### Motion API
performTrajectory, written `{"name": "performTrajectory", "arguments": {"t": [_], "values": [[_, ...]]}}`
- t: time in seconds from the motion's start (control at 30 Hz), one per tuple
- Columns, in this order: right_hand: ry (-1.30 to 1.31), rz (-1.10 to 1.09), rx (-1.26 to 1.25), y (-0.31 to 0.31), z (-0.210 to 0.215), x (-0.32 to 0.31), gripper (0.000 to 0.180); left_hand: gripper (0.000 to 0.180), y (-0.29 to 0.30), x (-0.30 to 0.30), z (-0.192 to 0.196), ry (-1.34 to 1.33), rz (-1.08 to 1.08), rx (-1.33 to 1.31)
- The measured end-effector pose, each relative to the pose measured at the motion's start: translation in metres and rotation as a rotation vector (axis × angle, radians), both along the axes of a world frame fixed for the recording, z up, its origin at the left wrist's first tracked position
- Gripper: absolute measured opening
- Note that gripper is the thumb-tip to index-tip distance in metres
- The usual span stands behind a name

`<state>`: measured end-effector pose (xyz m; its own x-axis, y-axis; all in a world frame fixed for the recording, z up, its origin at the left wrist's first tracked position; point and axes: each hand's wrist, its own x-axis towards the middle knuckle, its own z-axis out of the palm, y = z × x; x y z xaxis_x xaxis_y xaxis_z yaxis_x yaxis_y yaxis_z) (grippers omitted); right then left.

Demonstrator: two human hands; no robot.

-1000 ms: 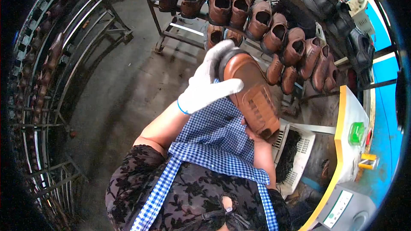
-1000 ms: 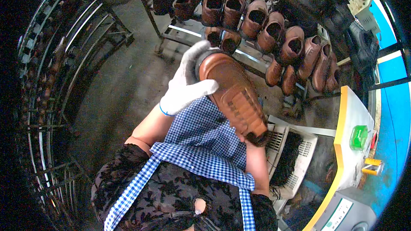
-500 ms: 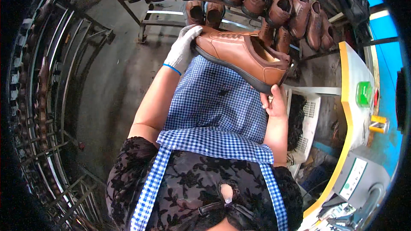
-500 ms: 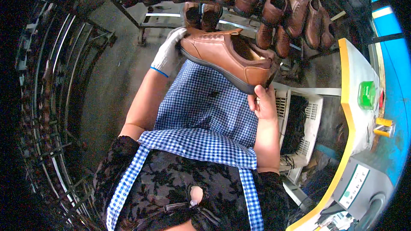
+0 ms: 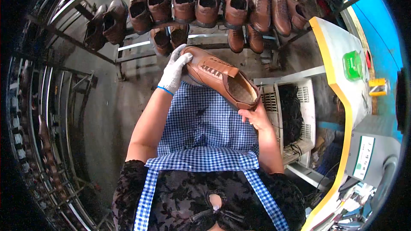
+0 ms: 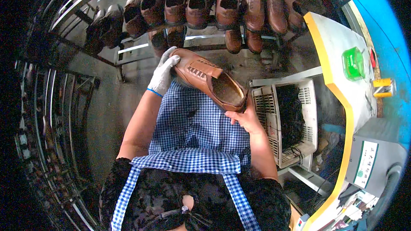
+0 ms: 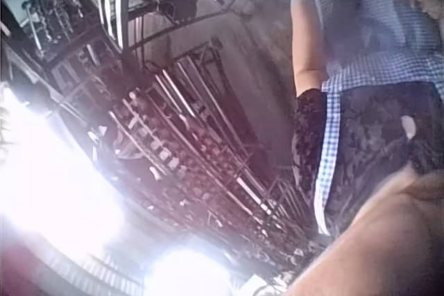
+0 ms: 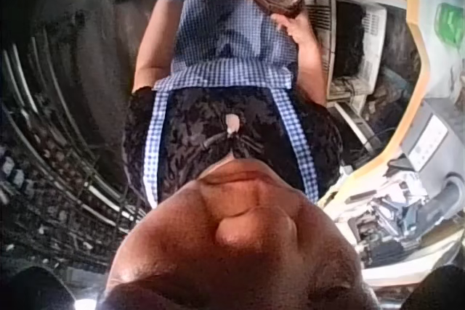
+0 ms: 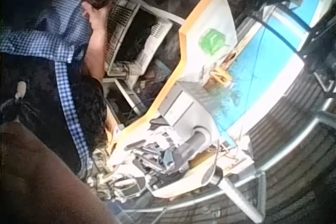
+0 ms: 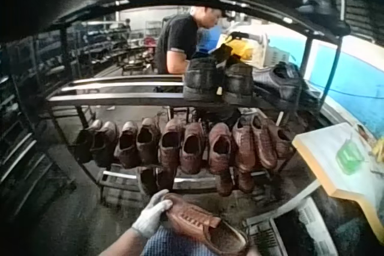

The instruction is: Using a trimming tool to remove excess material and clean the edges of leather shoes on an assembly line.

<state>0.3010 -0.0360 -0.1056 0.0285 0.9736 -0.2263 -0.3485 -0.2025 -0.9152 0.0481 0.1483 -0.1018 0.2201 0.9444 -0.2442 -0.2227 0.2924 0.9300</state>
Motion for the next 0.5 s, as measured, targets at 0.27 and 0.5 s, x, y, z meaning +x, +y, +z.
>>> {"name": "performTrajectory", "arguments": {"t": [0.27, 0.5], "values": [[0.102, -0.394, -0.246, 0.09, -0.084, 0.031, 0.055, 0.075, -0.006, 0.032, -0.007, 0.293, -0.109, 0.19], [-0.086, -0.479, -0.14, 0.25, -0.173, 0.004, 0.078, 0.054, -0.035, 0.029, -0.011, 0.479, -0.132, 0.197]]}}
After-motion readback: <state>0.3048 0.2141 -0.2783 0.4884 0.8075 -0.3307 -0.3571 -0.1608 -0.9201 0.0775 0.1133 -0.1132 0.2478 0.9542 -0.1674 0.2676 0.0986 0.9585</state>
